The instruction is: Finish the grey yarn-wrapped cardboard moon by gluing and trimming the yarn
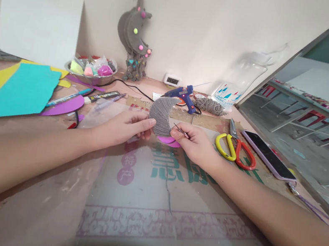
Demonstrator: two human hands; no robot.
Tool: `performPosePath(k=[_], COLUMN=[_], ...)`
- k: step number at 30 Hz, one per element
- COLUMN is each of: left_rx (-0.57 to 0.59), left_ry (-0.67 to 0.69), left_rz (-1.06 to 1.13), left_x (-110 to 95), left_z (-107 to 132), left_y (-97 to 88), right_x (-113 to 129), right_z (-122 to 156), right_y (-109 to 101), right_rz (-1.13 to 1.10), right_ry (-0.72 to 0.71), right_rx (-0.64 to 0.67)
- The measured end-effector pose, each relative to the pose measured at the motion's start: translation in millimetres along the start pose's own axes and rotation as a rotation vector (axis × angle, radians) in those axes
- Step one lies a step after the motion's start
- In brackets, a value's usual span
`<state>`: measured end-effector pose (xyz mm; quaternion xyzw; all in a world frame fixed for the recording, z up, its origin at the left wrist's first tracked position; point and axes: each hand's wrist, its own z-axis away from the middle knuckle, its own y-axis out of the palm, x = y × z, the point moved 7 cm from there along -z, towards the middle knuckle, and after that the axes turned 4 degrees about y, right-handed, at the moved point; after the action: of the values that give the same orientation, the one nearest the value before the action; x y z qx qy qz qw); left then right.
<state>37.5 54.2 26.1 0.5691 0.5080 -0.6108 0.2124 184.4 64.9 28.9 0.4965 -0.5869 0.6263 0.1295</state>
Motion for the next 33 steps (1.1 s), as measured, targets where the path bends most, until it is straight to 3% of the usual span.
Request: performPosePath(k=[5, 16, 33], left_rx=[-0.050, 0.038, 0.127], left_ry=[0.002, -0.005, 0.051], left_rz=[0.041, -0.213, -0.146], left_x=[1.1, 4.0, 7.0], left_z=[-0.8, -0.6, -1.5], left_y=[-4.2, 1.7, 9.3], right_x=[-2.3, -2.3, -8.0], right_z=[0.5, 0.0, -1.3], right_y=[1.0, -1.1, 1.1], right_rz=[0.003, 0.116, 0.079], right_ry=[0.023, 0.014, 0.021], right_rx=[0.014, -0.040, -0.004])
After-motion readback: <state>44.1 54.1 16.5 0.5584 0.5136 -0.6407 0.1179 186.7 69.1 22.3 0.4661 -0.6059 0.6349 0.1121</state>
